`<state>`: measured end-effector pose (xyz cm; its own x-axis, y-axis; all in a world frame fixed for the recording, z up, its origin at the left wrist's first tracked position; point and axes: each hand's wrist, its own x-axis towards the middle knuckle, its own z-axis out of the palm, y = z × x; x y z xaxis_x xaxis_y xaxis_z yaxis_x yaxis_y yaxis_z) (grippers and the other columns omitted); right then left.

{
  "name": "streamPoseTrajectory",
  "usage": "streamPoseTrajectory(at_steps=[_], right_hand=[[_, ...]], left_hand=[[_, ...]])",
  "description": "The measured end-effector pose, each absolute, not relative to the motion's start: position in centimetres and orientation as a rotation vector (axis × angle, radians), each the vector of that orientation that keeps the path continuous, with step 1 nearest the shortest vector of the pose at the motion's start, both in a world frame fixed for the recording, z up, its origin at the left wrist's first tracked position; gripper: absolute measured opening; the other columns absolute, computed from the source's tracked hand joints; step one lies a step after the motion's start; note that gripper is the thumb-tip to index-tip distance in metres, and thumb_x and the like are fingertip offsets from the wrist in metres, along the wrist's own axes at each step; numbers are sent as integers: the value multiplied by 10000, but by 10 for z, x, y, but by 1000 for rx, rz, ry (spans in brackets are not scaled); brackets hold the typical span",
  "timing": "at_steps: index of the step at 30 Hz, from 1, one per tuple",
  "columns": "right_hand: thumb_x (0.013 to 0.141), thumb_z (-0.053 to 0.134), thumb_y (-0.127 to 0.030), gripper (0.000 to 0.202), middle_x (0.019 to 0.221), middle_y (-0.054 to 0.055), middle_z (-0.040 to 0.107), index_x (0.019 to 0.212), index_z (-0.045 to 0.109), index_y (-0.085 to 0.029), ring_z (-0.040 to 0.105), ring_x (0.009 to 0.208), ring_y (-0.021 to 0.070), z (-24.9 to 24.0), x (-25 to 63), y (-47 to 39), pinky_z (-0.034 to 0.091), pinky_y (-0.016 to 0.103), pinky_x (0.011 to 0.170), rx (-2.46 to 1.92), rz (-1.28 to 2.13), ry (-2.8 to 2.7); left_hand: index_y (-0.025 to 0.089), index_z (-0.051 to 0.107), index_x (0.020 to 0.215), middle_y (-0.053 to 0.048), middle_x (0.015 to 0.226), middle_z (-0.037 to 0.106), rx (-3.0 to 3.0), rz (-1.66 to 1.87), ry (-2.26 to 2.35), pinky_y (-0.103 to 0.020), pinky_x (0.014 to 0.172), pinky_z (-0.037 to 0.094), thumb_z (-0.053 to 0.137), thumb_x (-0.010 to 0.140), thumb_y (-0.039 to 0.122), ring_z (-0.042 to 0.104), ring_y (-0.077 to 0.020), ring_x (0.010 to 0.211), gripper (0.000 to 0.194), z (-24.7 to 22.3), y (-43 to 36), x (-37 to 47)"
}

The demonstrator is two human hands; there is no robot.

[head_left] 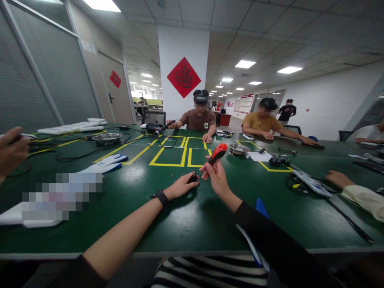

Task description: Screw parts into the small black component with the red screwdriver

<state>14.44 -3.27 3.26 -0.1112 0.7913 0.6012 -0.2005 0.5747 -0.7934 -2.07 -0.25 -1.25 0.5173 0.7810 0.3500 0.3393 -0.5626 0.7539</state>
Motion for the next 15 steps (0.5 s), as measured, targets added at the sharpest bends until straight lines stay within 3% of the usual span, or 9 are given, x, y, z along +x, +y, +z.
streamPoseTrajectory(at_steps=[15], right_hand=[[849,479,-353,325,735,-13,603,1138,434,-211,540,515,80,33,144,-34,445,205,489,-552,868,-1443]], left_hand=[[152,572,974,-48,958,620,2092,924,914,-302,826,417,501,805,356,545,-177,863,274,-14,-1,-21]])
